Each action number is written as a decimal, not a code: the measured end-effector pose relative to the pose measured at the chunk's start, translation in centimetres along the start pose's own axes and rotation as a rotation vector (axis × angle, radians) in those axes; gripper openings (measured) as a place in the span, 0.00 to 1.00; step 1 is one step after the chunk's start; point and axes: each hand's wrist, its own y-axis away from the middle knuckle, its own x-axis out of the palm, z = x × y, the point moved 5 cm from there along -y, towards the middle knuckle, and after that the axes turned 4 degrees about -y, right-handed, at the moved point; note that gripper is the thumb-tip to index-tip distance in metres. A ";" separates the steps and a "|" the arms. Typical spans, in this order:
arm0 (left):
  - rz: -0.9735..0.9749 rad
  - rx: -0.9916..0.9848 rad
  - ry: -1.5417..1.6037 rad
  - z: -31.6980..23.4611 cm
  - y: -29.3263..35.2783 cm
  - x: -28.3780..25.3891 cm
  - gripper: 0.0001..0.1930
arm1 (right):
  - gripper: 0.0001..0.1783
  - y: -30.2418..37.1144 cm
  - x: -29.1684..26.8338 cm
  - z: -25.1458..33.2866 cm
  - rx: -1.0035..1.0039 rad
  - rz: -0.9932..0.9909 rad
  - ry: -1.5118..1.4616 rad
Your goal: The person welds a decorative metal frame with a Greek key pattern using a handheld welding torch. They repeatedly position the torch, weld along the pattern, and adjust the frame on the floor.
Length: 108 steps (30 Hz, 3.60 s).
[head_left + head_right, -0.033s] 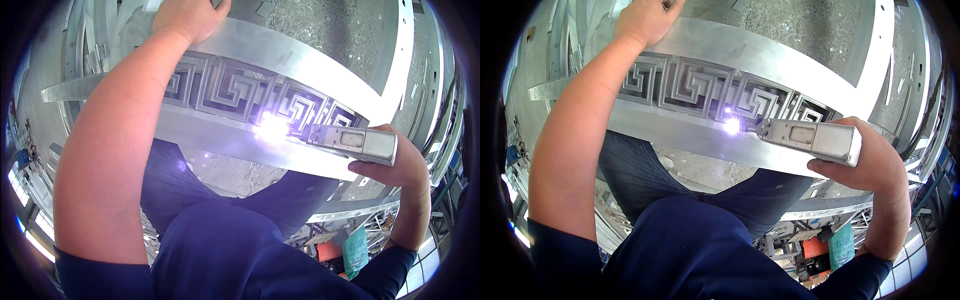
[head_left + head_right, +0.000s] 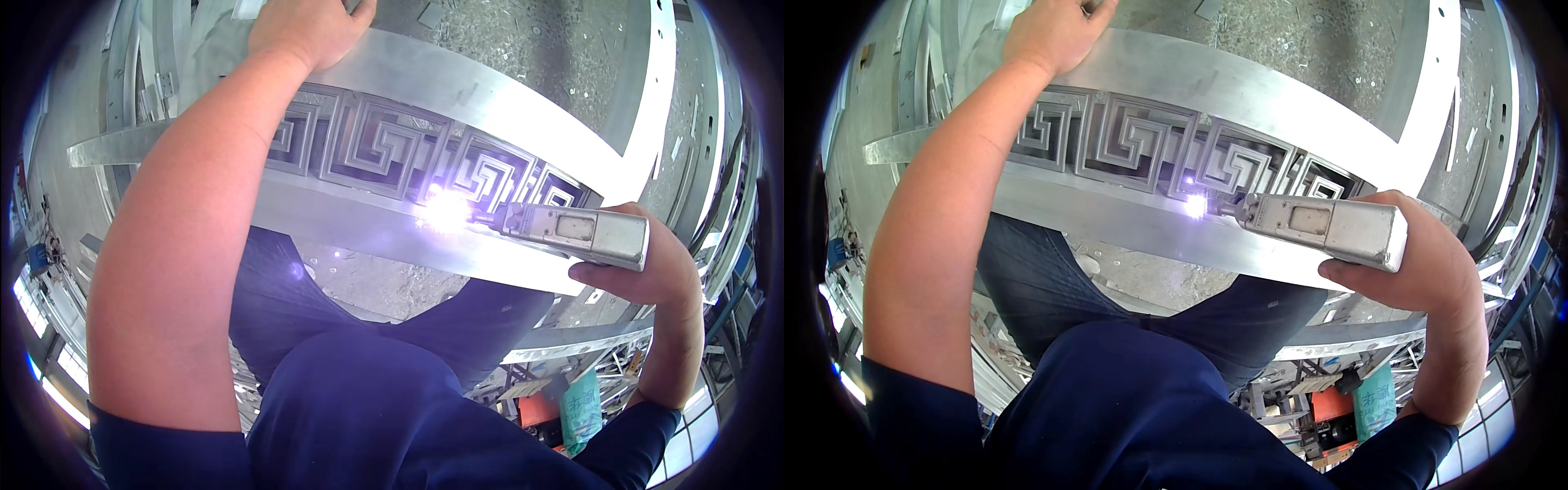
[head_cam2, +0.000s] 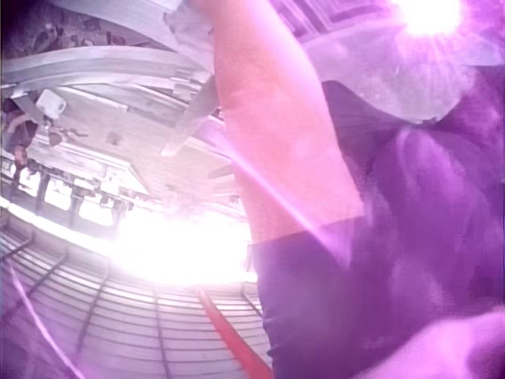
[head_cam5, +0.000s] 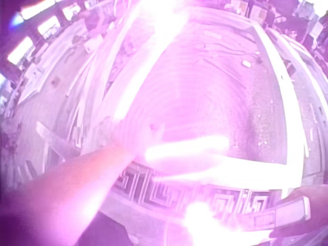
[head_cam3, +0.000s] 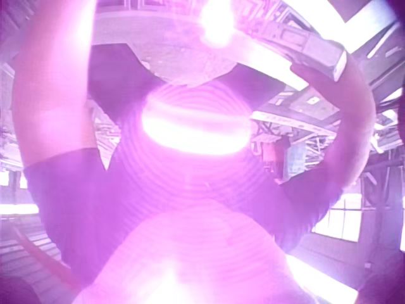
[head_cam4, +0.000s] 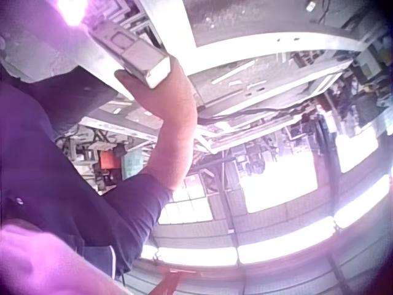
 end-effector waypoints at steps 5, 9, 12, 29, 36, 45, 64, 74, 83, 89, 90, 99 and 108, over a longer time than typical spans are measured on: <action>-0.197 0.120 0.251 0.3 0.7 0.7 0.26 | 0.34 0.5 -0.2 -0.5 -0.018 -0.023 -0.022; -0.150 0.113 0.035 -0.6 1.0 -0.6 0.24 | 0.34 1.7 -1.4 -1.3 -0.070 -0.010 0.105; -0.139 0.135 0.042 -0.5 0.8 -0.3 0.23 | 0.31 3.1 -3.1 -1.6 0.020 0.010 0.011; -0.135 0.150 -0.009 1.5 -1.0 2.0 0.26 | 0.31 5.2 -5.4 -8.4 0.360 0.134 -0.052; -0.110 0.152 0.003 1.4 -1.1 1.9 0.27 | 0.33 4.4 -4.6 -9.2 0.279 0.176 -0.089; -0.119 0.152 0.000 1.7 -1.2 2.1 0.28 | 0.35 3.7 -4.3 -9.3 0.334 0.144 0.011; -0.099 0.160 -0.007 1.6 -1.3 2.0 0.29 | 0.32 3.8 -4.2 -10.1 0.305 0.126 -0.138; -0.118 0.172 -0.009 1.6 -1.3 2.0 0.29 | 0.33 4.2 -4.4 -10.4 0.278 0.120 -0.153; -0.122 0.172 -0.015 1.7 -1.4 2.1 0.29 | 0.32 4.4 -4.6 -10.6 0.276 0.122 -0.184; -0.118 0.156 -0.007 1.6 -1.3 2.1 0.29 | 0.32 4.6 -4.9 -10.7 0.294 0.109 -0.147; -0.110 0.156 -0.010 1.6 -1.2 2.1 0.29 | 0.32 4.6 -4.9 -10.7 0.297 0.112 -0.141; -0.129 0.167 -0.003 1.7 -1.3 2.2 0.28 | 0.31 4.9 -4.8 -11.6 0.276 0.123 -0.136; -0.144 0.169 0.003 1.6 -1.0 1.9 0.28 | 0.30 8.6 -8.0 -10.6 0.163 -0.041 -0.023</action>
